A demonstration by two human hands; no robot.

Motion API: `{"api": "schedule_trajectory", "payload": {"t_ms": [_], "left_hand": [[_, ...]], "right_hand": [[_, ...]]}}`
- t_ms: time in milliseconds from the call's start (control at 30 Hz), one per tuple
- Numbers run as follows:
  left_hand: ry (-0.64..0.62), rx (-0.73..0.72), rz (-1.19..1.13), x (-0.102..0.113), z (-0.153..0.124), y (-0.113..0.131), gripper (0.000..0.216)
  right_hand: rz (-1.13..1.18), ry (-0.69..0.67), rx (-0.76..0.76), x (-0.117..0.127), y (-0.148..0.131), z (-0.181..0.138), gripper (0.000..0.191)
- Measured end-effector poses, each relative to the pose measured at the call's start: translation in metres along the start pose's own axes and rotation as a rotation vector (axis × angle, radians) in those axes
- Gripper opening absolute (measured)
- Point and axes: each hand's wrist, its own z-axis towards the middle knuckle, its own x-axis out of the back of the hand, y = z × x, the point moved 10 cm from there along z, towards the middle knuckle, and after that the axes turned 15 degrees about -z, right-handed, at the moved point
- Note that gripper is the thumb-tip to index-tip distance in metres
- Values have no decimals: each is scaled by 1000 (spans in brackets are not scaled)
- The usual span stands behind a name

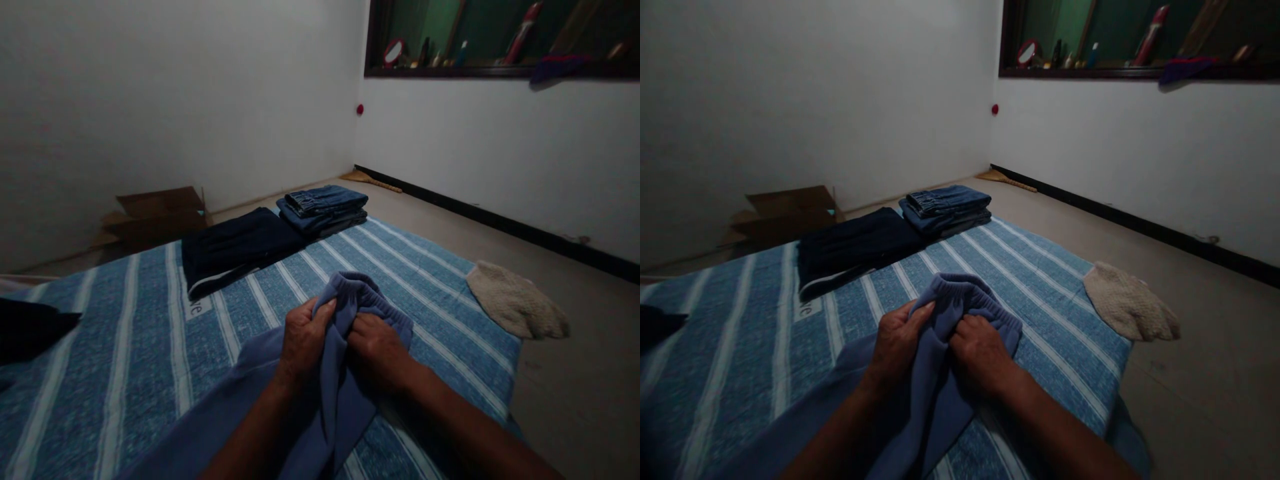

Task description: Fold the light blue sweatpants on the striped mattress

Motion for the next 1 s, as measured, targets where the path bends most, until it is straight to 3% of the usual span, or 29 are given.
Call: {"api": "schedule_trajectory", "payload": {"t_ms": [233,500,667,867,1000], "left_hand": [[-72,22,-45,-14,-8,7,29],[-135,41,-49,-27,-18,1,29],[-145,15,-57,-31,-19,4,30],[-146,18,-23,-29,-18,-16,30],[-187,-1,25,-34,-23,-25,29]], "right_hand": [[-231,-129,-172,-18,21,6,22],[-241,-41,-284,-5,19,13,16],[-163,125,-239,1,17,10,16],[107,175,-384,-16,44,0,27],[130,180,-462,-12,47,-7,36]]}}
